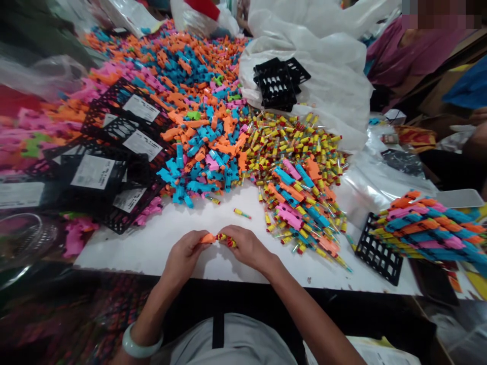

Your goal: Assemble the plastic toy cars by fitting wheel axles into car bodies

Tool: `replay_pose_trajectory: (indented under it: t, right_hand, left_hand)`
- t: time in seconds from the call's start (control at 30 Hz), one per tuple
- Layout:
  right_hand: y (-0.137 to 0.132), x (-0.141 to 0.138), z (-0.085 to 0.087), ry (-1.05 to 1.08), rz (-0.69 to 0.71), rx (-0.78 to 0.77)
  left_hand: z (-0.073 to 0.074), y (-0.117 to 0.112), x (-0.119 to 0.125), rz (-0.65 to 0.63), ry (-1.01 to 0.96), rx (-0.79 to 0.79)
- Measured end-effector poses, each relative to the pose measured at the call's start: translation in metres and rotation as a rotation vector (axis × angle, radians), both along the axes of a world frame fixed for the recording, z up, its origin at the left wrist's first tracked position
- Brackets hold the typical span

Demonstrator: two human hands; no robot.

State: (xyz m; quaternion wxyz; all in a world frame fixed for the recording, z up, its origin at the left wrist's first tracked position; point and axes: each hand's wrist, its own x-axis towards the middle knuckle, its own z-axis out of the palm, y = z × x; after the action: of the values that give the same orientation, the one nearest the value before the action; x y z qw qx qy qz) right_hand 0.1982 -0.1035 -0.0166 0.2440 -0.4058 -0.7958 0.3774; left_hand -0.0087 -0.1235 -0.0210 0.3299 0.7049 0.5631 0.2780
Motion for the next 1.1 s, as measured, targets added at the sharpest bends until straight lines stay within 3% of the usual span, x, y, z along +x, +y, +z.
replay_pose_trajectory:
  t: [0.13,0.23,0.4,0.5,0.6,0.7,0.8,0.87,0.97,1.03,1.1]
  right_hand:
    - [0.01,0.005,0.013,-0.172,0.179,-0.047]
    - [0.014,0.006,0.015,-0.183,0.252,-0.065]
    - [0.007,-0.001,0.006,-0.186,0.081,0.299]
    - [-0.001,-0.005,-0.001,-0.254,0.059,0.481]
    - [-0.009,-0.004,-0.008,-0.288,0.076,0.504]
    - [-0.014,0.012,-0.009,-0.312,0.034,0.475]
    - [-0.01,0.053,0.003,-0.305,-0.154,0.571]
    - [0.0,0.088,0.02,-0.286,-0.389,0.72]
    - [0.016,0.126,0.045,-0.285,-0.767,0.878]
    - [0.022,0.127,0.051,-0.268,-0.91,0.903]
    - [0.024,0.108,0.042,-0.229,-0.856,0.851]
  left_hand:
    - [0.0,-0.001,-0.002,-0.079,-0.012,-0.01]
    - [0.005,-0.001,-0.002,-0.035,-0.011,-0.086]
    - [0.017,0.003,0.001,0.103,-0.123,-0.221]
    - [0.02,0.005,0.004,0.114,-0.207,-0.36]
    - [0.019,0.005,0.012,0.049,-0.163,-0.4]
    - [0.018,0.006,0.023,-0.094,-0.058,-0.29]
    - [0.024,0.018,0.027,-0.077,-0.006,0.006]
    - [0.029,0.036,0.022,0.079,0.051,0.213]
    - [0.033,0.074,0.01,0.299,0.2,0.326]
    - [0.031,0.097,0.005,0.322,0.267,0.301]
    - [0.028,0.11,0.002,0.296,0.288,0.274]
